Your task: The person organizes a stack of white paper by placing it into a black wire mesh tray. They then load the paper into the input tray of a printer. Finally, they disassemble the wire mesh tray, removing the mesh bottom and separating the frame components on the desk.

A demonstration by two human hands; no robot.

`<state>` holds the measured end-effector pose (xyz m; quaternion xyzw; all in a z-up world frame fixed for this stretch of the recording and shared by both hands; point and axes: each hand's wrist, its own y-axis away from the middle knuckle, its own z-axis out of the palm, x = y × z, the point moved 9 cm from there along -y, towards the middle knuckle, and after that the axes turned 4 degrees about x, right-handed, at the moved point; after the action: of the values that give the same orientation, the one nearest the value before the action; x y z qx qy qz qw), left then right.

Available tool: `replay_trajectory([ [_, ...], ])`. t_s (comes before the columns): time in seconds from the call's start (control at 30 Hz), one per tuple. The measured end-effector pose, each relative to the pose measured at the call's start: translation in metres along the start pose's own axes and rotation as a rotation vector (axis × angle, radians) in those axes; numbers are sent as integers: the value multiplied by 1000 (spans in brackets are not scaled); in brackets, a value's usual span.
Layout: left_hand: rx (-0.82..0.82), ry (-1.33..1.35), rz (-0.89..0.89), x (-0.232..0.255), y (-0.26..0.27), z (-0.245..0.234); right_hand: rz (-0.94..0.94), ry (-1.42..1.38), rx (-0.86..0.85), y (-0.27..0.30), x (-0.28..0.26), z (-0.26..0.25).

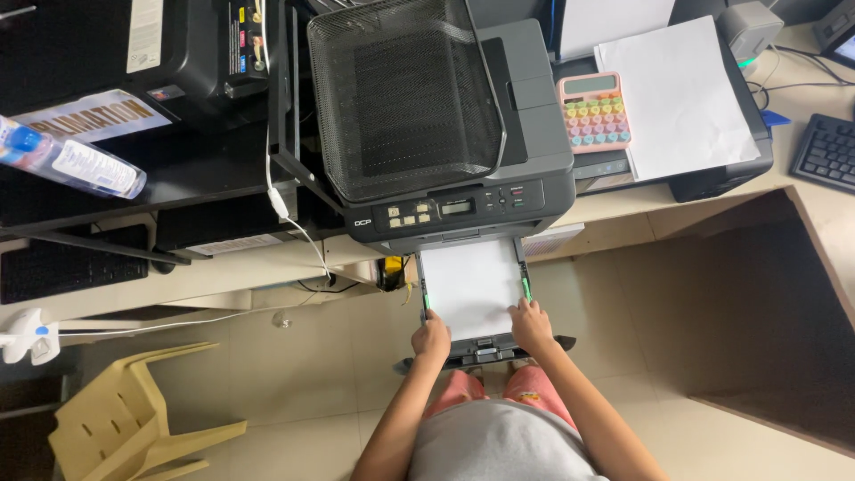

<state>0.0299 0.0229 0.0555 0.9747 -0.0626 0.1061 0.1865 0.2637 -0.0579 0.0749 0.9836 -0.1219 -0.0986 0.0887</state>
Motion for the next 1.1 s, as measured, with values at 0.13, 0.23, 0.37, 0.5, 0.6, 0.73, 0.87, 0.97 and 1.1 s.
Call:
replay_trajectory([
  [0.13, -13, -10, 73, -8, -4, 24, -41, -37, -24, 1, -8, 14],
  [0.23, -43, -35, 124, -7, -2, 34, -48, 17, -79, 2, -7, 29],
  [0.37, 32, -28, 187, -3, 1, 31, -59, 12, -62, 8, -16, 14],
  [0.5, -82, -95, 277, -5, 5, 52, -138, -23, -157, 22, -28, 18],
  [0.6, 0, -27, 331, -4, 11, 47, -132, -19, -106, 28, -31, 12],
  [0.73, -19, 4, 351, 4, 34, 14, -108, -28, -79, 38, -32, 4],
  [0.87, 61, 153, 435, 20, 58, -26, -79, -109, 123, 51, -35, -30],
  [0.97, 66, 552, 486, 27, 72, -28, -15, -332, 373, 67, -28, -57],
  [1.1, -512, 1299, 106, 22, 80, 51, 243, -975, 366, 86, -1, -36],
])
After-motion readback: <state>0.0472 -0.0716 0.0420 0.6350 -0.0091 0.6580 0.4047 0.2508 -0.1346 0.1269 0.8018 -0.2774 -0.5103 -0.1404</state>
